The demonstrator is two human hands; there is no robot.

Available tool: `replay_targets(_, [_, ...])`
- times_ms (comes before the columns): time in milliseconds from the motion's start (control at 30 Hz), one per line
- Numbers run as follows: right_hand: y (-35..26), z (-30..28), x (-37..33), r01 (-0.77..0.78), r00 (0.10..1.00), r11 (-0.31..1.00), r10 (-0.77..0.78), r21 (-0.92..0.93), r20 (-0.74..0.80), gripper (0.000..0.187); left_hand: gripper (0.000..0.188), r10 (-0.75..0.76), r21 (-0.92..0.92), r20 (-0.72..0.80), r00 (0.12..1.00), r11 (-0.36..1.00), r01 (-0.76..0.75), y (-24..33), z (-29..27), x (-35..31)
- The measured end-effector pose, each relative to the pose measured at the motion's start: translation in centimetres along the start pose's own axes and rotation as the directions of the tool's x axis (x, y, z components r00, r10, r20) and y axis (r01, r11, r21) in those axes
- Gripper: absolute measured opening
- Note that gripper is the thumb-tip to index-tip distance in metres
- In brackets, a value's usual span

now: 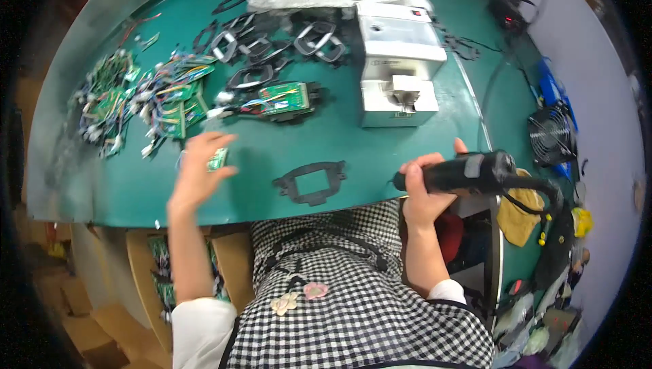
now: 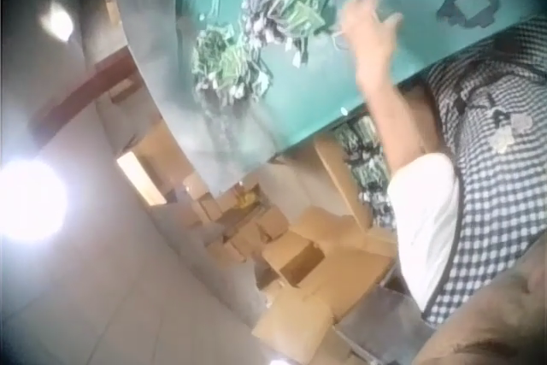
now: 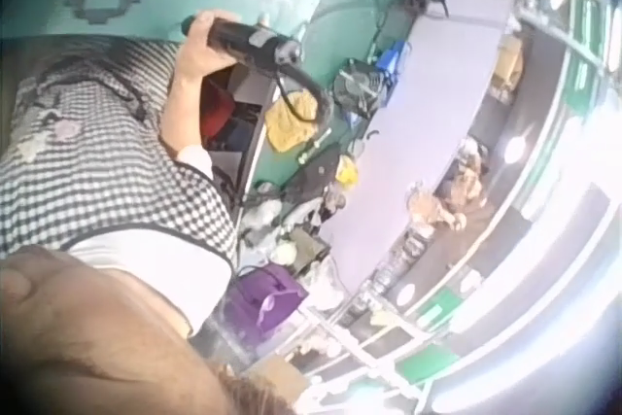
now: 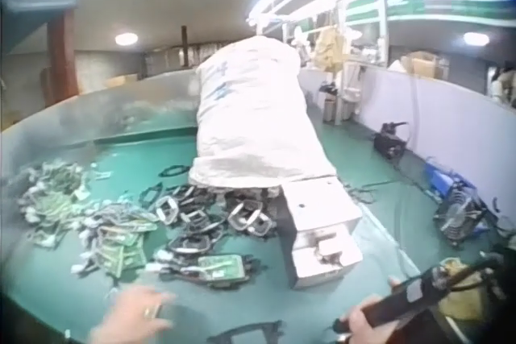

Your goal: The person assembles electronic modules by attaching circuit boards to plastic frames and securing them using an electric screwdriver.

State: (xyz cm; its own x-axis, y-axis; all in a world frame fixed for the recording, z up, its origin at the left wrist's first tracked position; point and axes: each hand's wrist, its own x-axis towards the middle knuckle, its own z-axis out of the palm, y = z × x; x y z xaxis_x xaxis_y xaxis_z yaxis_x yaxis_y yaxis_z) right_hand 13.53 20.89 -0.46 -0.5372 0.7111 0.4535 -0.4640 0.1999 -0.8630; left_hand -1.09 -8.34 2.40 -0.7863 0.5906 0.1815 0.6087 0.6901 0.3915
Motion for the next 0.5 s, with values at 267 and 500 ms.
replay_targets(267, [-2.8,2.8,8.7,0.303,0.952,0.895,-0.299,0.327,-0.064,0.067,0.057,-0.197,0.113,0.121,0.973,0.977,0.183,-4.6,-0.6,-3.5])
replay_targets(500, [0.2,3.9,10.8,0.313,0.925,0.920,-0.352,0.238,0.144,0.065,0.052,-0.243,-0.500,-0.262,0.934,0.862,0.084,-1.5,1.9,-2.9])
